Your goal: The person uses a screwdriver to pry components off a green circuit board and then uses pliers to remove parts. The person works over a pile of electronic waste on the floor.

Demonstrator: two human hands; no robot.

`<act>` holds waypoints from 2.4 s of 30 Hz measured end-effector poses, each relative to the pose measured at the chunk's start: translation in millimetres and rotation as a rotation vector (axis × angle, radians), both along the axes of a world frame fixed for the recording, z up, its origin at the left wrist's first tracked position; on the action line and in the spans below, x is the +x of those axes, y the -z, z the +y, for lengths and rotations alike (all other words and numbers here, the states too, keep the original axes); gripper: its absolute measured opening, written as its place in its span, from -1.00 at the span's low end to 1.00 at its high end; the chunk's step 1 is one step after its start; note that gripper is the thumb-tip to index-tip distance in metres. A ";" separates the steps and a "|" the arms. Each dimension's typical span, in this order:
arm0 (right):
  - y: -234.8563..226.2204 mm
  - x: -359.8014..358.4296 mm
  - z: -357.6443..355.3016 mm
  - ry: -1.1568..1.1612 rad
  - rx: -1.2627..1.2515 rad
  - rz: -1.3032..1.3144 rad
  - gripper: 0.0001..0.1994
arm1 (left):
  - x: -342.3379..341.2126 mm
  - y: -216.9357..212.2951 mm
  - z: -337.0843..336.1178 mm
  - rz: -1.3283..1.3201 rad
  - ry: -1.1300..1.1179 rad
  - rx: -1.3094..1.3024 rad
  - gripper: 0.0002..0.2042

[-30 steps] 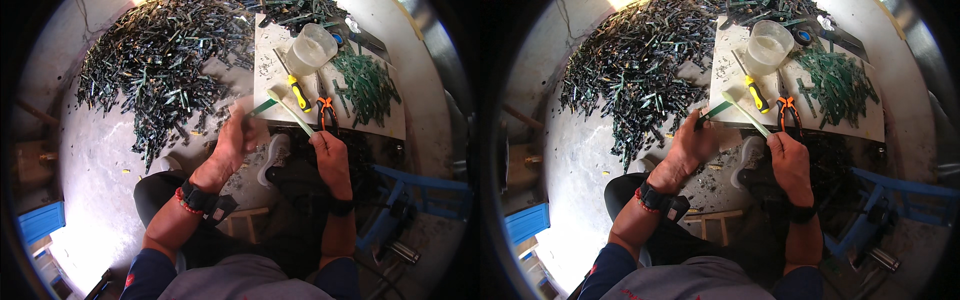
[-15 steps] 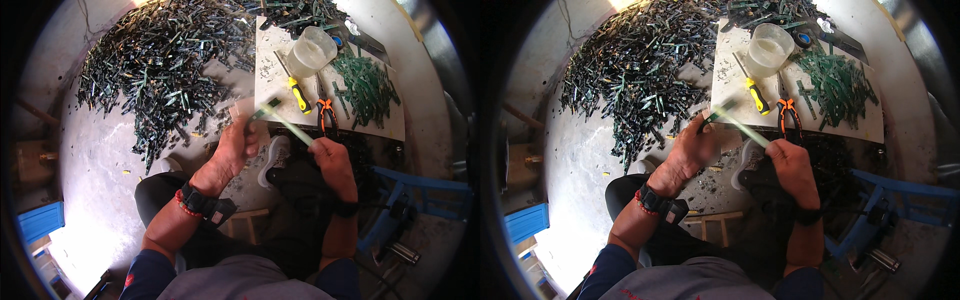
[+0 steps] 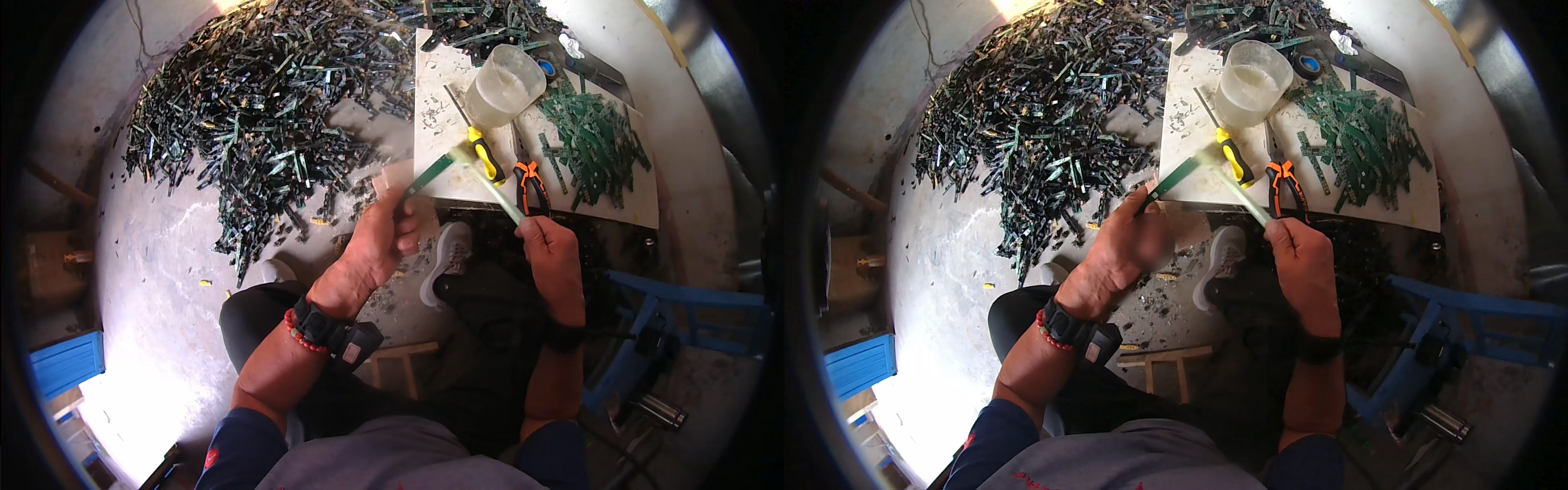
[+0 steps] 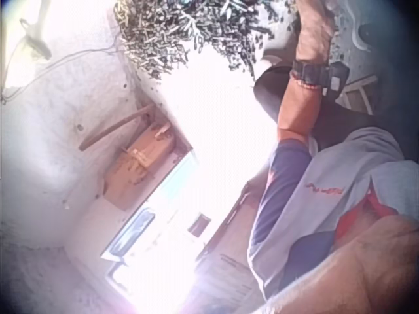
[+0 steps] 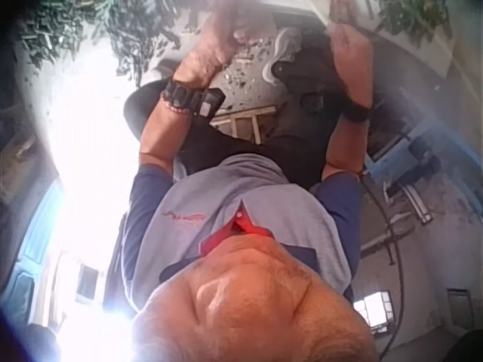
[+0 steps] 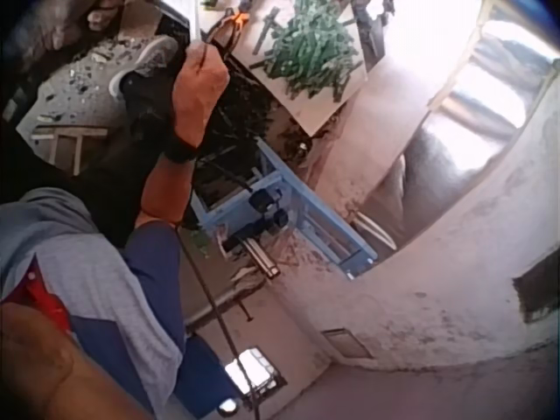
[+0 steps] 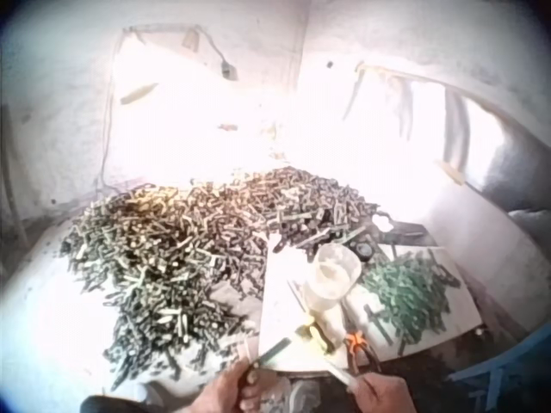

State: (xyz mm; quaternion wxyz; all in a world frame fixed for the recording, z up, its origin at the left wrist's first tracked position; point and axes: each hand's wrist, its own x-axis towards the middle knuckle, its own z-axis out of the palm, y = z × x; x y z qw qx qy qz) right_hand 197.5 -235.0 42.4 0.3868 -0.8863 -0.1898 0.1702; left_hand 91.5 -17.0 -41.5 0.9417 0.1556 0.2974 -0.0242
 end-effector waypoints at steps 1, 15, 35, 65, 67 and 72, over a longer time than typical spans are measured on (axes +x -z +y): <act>-1.9 -0.8 0.5 -0.049 0.008 0.069 -0.75 | 0.8 -7.6 -1.7 0.044 0.003 0.069 -0.67; -15.3 -1.2 4.6 -0.079 0.110 0.277 -0.73 | -2.4 -12.6 -2.1 0.084 -0.034 0.388 -0.76; -27.5 -5.6 15.3 -0.059 0.029 0.062 -0.77 | -7.6 -9.1 -5.4 0.088 -0.028 0.604 -0.70; -8.3 -7.1 53.1 -0.211 0.348 0.493 -0.86 | -35.0 -46.8 7.5 -0.118 0.254 0.659 -0.72; -11.5 -14.1 56.1 -0.246 0.355 0.570 -0.87 | -34.6 -41.3 8.8 -0.137 0.240 0.751 -0.69; -7.2 -37.7 70.5 -0.252 0.483 0.631 -0.89 | -31.9 -29.5 21.6 -0.119 0.142 0.379 -0.62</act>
